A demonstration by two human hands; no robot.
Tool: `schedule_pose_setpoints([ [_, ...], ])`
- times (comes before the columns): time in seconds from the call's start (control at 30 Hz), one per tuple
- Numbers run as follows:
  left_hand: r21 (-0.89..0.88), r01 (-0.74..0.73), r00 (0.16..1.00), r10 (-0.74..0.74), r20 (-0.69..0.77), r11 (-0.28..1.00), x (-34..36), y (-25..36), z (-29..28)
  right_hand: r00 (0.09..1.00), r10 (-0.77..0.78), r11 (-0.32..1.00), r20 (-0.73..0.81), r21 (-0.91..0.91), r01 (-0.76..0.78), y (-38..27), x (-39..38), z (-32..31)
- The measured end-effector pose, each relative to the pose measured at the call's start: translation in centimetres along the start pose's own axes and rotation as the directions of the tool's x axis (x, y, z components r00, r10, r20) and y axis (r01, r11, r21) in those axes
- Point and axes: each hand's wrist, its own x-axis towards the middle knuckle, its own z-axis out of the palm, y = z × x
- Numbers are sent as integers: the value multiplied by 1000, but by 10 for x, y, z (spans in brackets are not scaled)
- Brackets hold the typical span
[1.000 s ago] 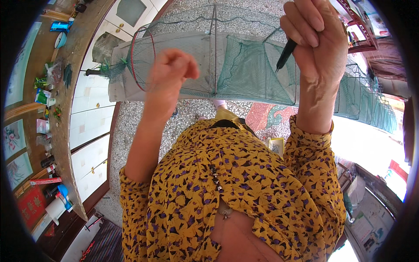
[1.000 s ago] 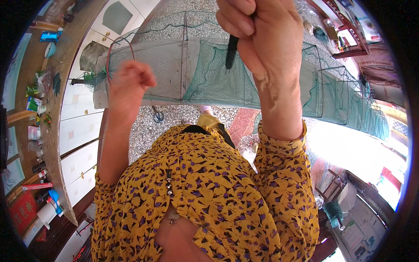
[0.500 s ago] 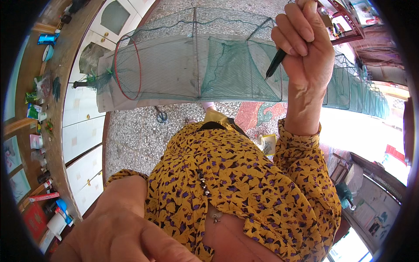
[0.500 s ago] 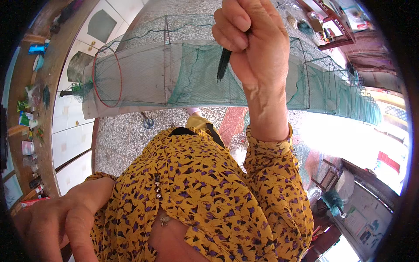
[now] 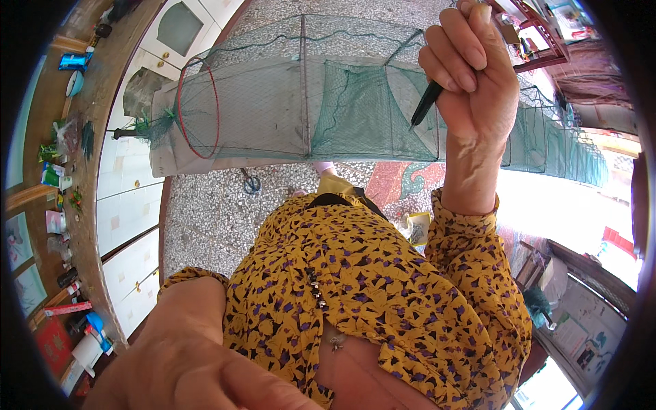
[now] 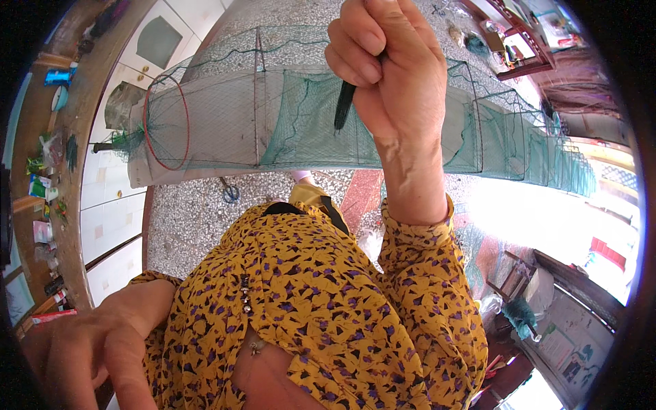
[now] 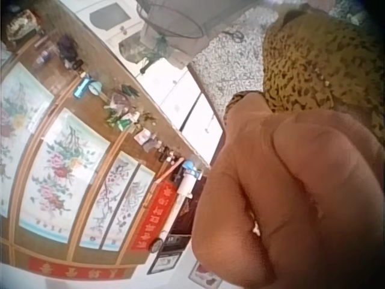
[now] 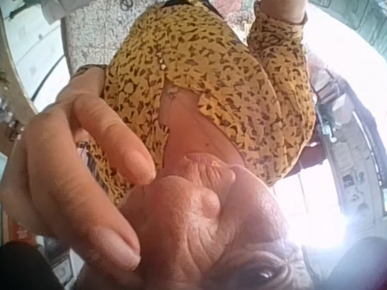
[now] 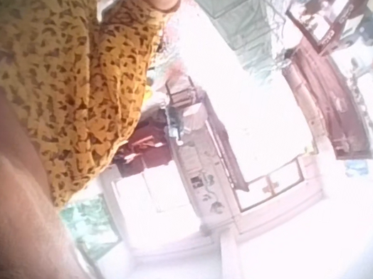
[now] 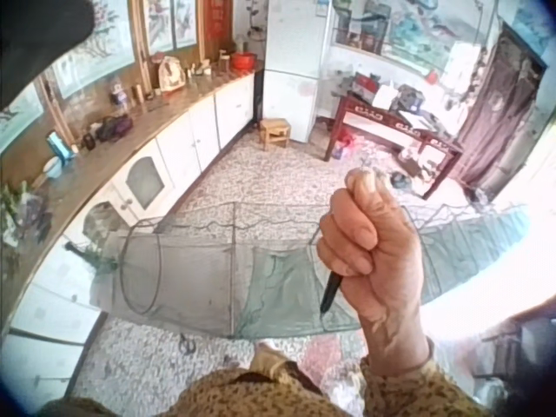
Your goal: The person uses a black tool to work on a collapsible mesh net on a table. They manipulate the wire frames and mesh with their hands, threading the tool through the net to secure or repair parts of the structure.
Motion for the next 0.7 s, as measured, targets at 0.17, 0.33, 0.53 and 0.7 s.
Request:
schedule_pose_setpoints([
  [0.17, 266, 192, 905, -65, -420, 945, 8, 2, 42, 1000, -11, 1000, -22, 6, 11, 0, 0, -8],
  [0.33, 145, -165, 980, 179, -92, 976, -4, -18, 7, 1000, -5, 1000, -1, 9, 5, 0, 1, -2],
  [0.53, 120, -141, 970, 161, -184, 983, 2, -14, 12, 1000, 14, 1000, -17, -4, -15, 1, 3, 3],
  [0.7, 3, -206, 893, 189, -408, 979, 13, -22, 35, 1000, 16, 1000, -17, 13, -16, 1, 2, -7],
])
